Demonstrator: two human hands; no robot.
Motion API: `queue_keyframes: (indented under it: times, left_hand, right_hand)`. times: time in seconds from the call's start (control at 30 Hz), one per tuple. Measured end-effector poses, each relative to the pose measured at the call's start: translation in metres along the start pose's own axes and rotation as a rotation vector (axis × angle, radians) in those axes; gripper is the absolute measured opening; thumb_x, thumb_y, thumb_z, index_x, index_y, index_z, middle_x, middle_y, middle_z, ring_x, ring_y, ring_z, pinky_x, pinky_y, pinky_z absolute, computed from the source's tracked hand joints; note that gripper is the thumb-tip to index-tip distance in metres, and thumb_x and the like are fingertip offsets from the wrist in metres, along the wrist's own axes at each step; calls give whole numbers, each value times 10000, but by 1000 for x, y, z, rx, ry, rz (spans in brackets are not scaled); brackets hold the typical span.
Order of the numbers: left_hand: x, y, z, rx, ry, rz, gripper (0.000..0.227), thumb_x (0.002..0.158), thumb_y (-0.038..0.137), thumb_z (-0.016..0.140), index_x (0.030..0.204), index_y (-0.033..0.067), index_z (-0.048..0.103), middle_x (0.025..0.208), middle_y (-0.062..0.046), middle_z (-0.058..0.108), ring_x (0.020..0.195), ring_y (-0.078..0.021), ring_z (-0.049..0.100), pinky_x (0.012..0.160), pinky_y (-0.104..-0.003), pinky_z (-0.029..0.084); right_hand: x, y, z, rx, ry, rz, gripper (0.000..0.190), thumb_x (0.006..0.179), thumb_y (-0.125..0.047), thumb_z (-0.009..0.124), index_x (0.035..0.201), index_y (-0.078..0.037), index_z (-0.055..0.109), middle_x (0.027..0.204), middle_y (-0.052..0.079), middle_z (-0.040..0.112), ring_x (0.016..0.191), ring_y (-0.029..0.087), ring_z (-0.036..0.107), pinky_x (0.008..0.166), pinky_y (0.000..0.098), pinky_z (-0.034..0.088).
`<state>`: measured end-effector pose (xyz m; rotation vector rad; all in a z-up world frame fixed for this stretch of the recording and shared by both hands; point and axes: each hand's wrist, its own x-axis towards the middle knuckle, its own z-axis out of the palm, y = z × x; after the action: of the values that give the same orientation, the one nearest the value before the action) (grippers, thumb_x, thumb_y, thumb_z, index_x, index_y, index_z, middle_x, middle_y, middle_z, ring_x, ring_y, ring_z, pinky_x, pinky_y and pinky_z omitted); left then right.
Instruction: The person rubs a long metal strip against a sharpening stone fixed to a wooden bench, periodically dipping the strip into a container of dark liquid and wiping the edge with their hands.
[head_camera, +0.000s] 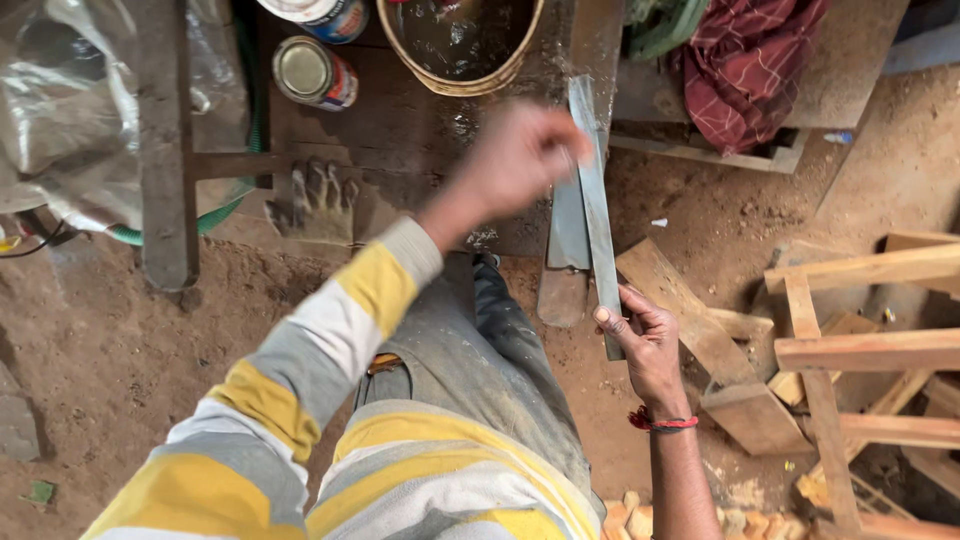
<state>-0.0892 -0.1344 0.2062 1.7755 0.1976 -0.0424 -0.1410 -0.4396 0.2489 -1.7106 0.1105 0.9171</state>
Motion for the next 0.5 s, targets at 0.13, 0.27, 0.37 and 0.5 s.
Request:
queue_keyframes:
  times: [0.13, 0.27, 0.37, 0.5]
  left_hand:
    - [-12, 6, 21, 166, -137, 1, 154, 953, 166, 673, 1056, 123, 780, 1033, -89, 791, 895, -199, 798, 846, -371, 655]
    - [16, -14, 14, 621, 114, 406, 336, 822, 203, 777, 1139, 97, 801, 1297, -222, 657, 1163, -375, 622, 985, -546, 511]
    - [52, -21, 2, 713, -111, 404, 354, 779, 138, 806, 1132, 155, 802, 1371, -156, 614, 1247, -336, 562, 1070, -489, 469]
    - [70, -17, -5, 750, -234, 491, 258, 789, 86, 842, 1041, 109, 797, 1158, -103, 699, 1117, -290, 661, 1011, -418, 544]
  right_hand:
    - [4, -9, 2, -45, -48, -65, 394, 865, -107, 762, 1226, 35, 698, 993, -56, 642, 812, 44, 582, 696, 226, 499]
    - [2, -15, 1, -269, -26, -128, 289, 918, -142, 770, 1157, 19, 749, 830, -26, 574, 705, 62, 542, 596, 246, 459]
    - [1, -19, 2, -412, -11, -190, 272, 921, -172, 774, 1130, 0, 757, 796, -18, 584, 663, 68, 545, 542, 251, 458]
    - [6, -23, 1, -716, 28, -219, 320, 895, -270, 799, 1126, -48, 801, 727, 45, 616, 580, 132, 542, 461, 301, 431]
